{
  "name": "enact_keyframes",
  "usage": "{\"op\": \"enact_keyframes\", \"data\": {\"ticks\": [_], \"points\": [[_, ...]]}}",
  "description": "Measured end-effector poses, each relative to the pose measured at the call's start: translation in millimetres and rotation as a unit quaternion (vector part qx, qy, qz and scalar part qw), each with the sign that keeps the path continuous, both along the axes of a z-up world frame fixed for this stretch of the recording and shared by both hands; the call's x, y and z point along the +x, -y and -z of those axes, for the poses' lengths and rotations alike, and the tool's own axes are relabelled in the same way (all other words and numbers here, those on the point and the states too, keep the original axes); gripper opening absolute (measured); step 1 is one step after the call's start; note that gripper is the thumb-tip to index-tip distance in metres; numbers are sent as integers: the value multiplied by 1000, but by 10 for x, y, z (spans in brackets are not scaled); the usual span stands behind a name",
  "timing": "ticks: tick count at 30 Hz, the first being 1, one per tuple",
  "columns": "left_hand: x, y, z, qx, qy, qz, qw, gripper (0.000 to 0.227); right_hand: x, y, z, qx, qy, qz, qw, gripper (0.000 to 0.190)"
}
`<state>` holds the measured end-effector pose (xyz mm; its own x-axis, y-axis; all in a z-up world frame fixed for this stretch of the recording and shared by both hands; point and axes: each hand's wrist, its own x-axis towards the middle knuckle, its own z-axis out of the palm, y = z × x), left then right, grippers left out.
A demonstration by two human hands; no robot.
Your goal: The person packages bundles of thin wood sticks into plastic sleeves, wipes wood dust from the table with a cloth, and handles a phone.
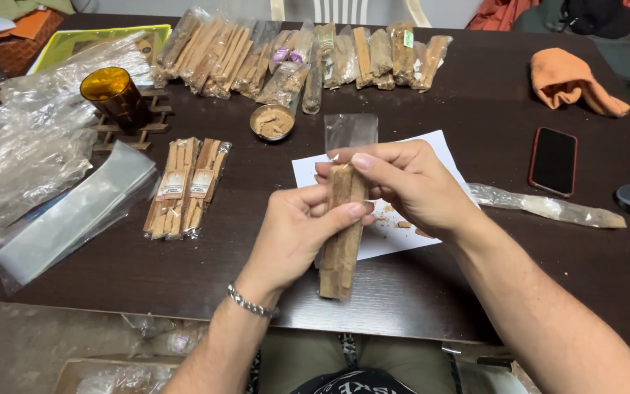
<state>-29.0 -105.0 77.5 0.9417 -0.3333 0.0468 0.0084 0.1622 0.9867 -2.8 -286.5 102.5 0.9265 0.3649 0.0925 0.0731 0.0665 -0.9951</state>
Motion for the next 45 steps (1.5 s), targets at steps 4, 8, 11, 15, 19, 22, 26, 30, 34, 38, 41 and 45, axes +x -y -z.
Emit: {"op": "enact_keyframes", "data": {"ticks": [4, 8, 11, 15, 19, 22, 26, 30, 34, 38, 41, 45], "points": [[-39, -29, 174, -1, -57, -61, 997, 29, 150, -164, 46, -47, -35, -13, 998, 40], [64, -134, 470, -23, -59, -128, 990, 28, 401, -369, 309, 31, -43, -49, 997, 29], [108, -307, 438, 64, -28, -182, 981, 28, 568, -483, 487, 10, -57, -60, 997, 29], [385, -609, 586, 134, 30, -265, 954, 27, 739, -558, 623, -6, -65, -70, 995, 30], [589, -662, 601, 42, 64, -229, 970, 36, 869, -534, 778, -41, -66, -97, 992, 31], [655, -671, 568, 64, 99, -183, 976, 24, 991, -529, 1009, -75, -55, -103, 990, 26], [661, -642, 620, 130, 168, -201, 956, 13, 1023, -534, 1151, -86, -53, -91, 991, 25], [629, -681, 751, 221, 345, -222, 885, 14, 855, -614, 890, -204, 64, -64, 975, 24], [632, -736, 1012, 288, 403, -207, 844, 14, 805, -590, 958, -278, 171, -68, 943, 18], [584, -808, 1157, 365, 437, -165, 806, 10, 760, -573, 1119, -314, 254, -57, 913, 11], [535, -846, 1222, 379, 447, -156, 795, 12, 618, -544, 1073, -324, 296, -37, 898, 7], [501, -863, 1266, 371, 454, -159, 794, 14, 148, -434, 1055, -298, 399, -42, 866, 13]]}}
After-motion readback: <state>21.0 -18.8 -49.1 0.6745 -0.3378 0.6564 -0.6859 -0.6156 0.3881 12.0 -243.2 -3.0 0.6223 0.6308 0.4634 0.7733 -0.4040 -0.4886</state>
